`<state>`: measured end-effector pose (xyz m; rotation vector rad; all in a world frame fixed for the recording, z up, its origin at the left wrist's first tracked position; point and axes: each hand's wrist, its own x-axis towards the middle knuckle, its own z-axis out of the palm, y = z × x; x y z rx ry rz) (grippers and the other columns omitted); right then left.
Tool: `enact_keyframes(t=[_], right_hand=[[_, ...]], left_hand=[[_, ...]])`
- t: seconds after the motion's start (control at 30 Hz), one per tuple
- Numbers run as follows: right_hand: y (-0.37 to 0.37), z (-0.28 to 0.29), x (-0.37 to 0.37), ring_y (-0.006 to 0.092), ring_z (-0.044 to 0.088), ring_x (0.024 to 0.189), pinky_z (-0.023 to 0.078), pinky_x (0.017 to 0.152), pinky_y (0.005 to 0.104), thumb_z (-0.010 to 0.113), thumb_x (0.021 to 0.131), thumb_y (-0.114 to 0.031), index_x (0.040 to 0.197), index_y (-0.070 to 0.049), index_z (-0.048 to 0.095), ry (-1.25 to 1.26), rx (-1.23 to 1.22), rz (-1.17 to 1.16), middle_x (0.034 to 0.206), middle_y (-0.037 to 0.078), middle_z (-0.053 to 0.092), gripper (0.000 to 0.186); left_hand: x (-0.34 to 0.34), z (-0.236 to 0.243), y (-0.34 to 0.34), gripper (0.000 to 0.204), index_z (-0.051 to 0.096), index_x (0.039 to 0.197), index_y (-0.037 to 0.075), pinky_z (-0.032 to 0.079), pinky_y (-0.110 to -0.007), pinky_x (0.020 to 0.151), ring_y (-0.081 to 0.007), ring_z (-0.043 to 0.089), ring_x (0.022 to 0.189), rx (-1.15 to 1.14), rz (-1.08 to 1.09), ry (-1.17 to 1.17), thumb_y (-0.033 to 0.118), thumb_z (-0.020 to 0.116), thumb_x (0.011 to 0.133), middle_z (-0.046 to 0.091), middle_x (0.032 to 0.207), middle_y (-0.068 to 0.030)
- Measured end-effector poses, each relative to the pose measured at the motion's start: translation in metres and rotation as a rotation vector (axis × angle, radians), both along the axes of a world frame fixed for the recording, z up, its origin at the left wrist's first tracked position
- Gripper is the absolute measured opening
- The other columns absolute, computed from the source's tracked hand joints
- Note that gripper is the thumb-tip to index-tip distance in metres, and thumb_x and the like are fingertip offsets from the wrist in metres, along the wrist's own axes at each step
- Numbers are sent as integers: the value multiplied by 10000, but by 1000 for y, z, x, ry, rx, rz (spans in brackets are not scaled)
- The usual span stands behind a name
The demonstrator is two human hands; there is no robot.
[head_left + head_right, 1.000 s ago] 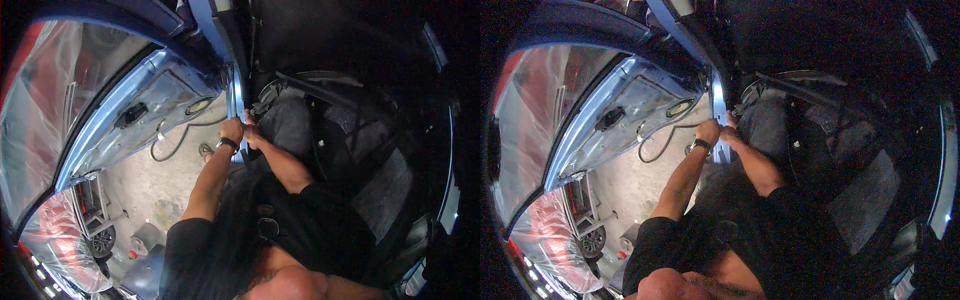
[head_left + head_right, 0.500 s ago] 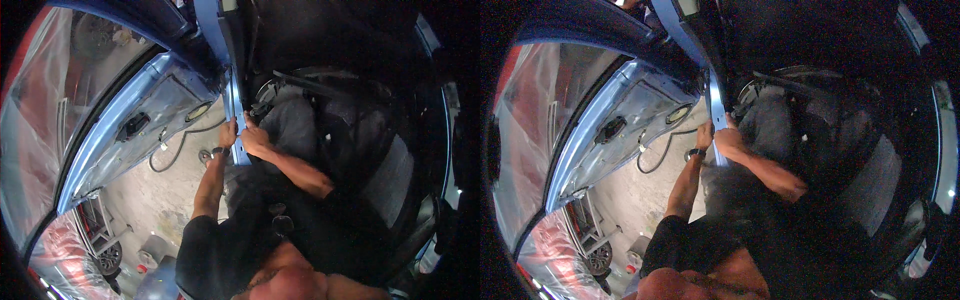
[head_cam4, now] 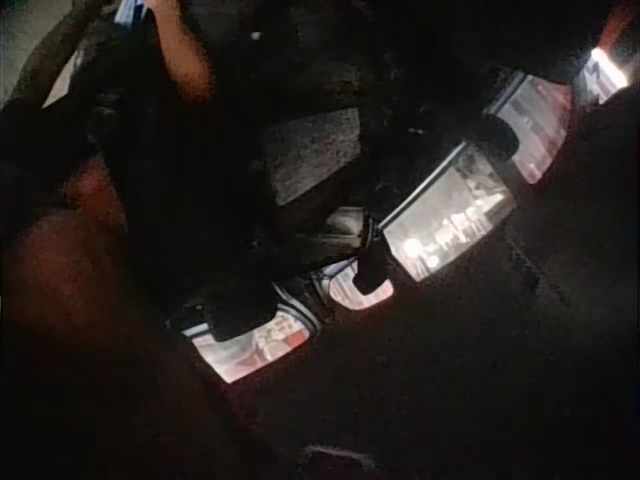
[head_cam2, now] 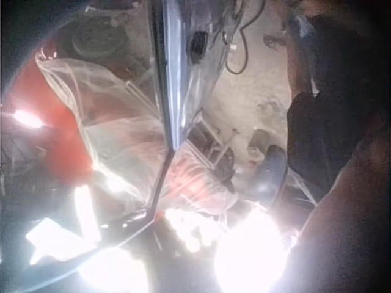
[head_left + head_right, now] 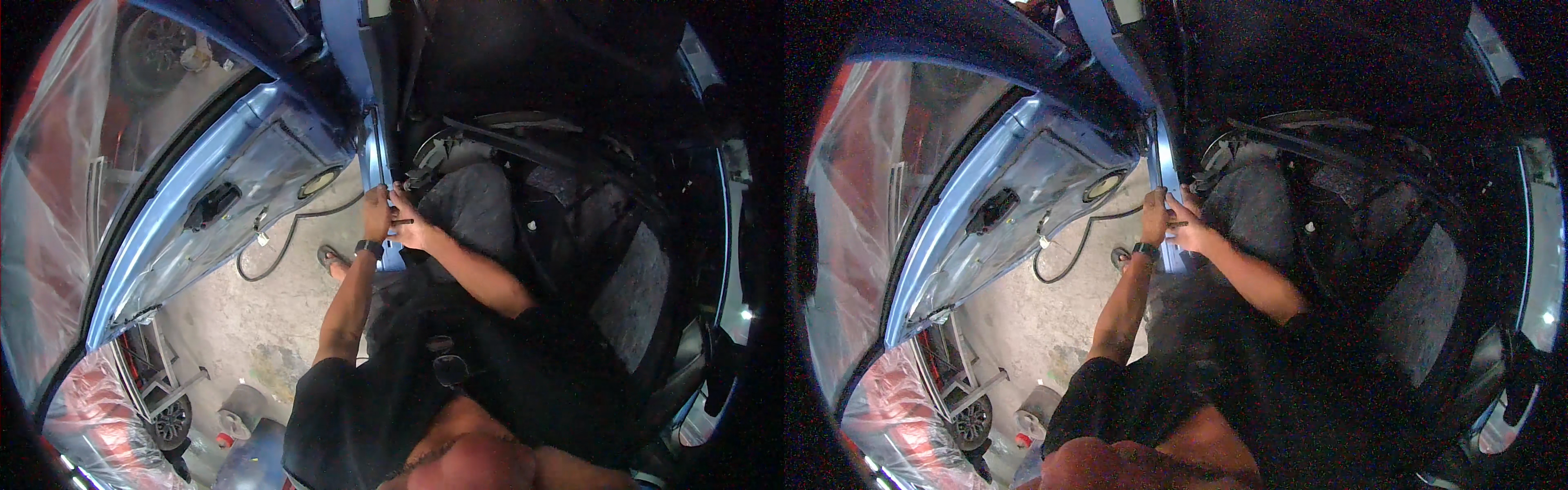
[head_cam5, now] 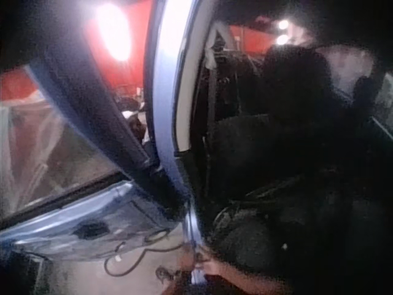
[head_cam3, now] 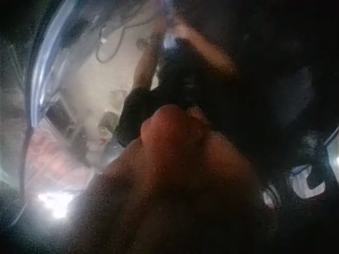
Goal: The person works on the hinge area of an open blue car door, using a thin metal tool to adjust or guide a cable and then pressing on plastic components with their hands.
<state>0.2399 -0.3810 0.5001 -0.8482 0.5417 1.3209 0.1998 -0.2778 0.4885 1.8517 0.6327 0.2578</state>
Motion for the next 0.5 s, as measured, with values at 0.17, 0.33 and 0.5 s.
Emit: enact_keyframes(t=[0.17, 0.33, 0.5], right_hand=[[8, -40, 1, 197, 527, 772, 422, 704, 374, 568, 836, -592, 1158, -296, 452, 47, 137, -128, 876, 25, 577, 452], [22, -52, -7, 168, 554, 853, 457, 732, 397, 559, 905, -453, 1255, -250, 418, -315, -42, -403, 963, 23, 555, 429], [18, -95, 8, 149, 553, 867, 463, 738, 365, 524, 926, -442, 1221, -212, 456, -167, 71, -516, 978, 25, 545, 381]], left_hand=[[5, -28, 5, 308, 629, 961, 7, 446, -459, 765, -367, 561, 894, 482, 72, 27, 273, 479, 920, 611, 950, -216], [14, -12, 13, 320, 652, 799, -18, 459, -450, 693, -386, 579, 789, 454, -109, -15, 264, 540, 900, 633, 765, -199], [28, 27, 4, 326, 646, 750, -7, 473, -454, 644, -384, 590, 678, 324, -38, 46, 303, 614, 847, 622, 715, -204]])
